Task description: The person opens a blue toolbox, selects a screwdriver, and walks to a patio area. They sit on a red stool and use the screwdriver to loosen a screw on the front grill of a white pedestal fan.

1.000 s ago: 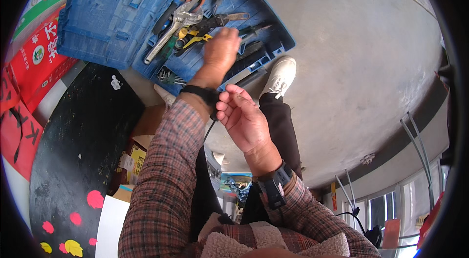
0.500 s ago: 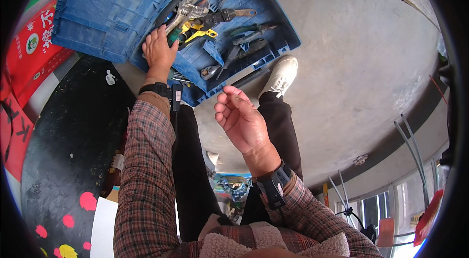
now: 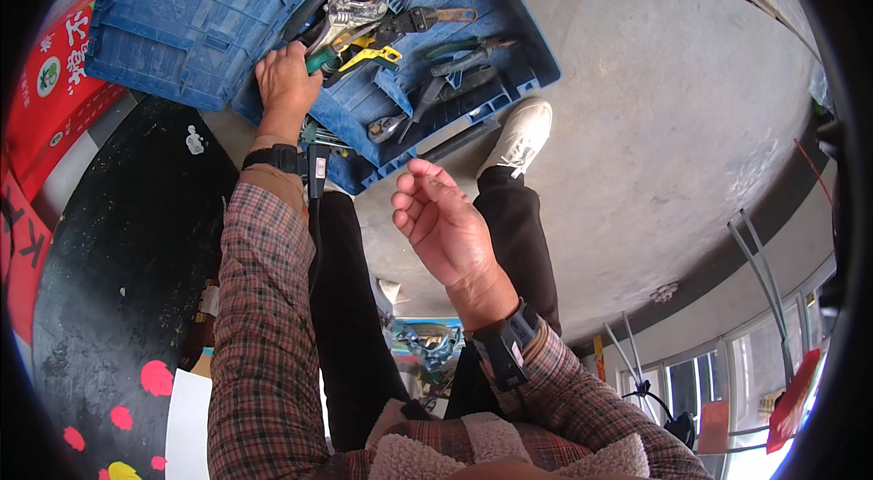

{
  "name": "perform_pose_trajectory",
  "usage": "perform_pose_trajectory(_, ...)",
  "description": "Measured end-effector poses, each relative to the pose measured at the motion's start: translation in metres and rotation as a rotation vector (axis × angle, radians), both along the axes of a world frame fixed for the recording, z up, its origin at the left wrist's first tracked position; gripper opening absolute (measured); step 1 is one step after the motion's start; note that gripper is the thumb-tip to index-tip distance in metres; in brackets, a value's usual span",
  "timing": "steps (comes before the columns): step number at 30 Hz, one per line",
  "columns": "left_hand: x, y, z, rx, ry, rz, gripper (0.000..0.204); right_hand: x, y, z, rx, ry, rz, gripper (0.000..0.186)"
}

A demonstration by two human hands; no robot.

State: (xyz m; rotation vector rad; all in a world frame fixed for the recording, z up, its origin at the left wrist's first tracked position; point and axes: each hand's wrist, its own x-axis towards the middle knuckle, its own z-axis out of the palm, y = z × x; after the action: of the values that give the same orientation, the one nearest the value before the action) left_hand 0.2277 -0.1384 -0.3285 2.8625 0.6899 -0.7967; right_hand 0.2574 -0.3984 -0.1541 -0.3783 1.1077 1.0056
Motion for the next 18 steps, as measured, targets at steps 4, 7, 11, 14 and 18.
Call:
perform_pose_trajectory(4, -0.007, 0.003, 0.001, -0.070, -0.035, 0.029, 0.029, 0.000, 0.001, 0.001, 0.001, -0.003, 0.010, 0.023)
perform_pose_trajectory(7, -0.012, 0.005, 0.010, -0.126, -0.097, 0.039, 0.025, 0.000, 0.003, 0.001, 0.002, -0.003, 0.014, 0.023)
perform_pose_trajectory(11, -0.017, -0.003, 0.025, -0.160, -0.097, 0.051, 0.023, 0.000, 0.004, 0.002, -0.001, 0.004, 0.020, 0.023)
perform_pose_trajectory(14, -0.021, -0.018, 0.035, -0.242, -0.130, 0.084, 0.021, 0.001, 0.005, 0.002, 0.004, 0.005, 0.021, 0.023)
perform_pose_trajectory(18, -0.024, -0.053, 0.045, -0.355, -0.235, 0.173, 0.020, 0.001, 0.006, 0.002, -0.011, 0.005, 0.037, 0.024)
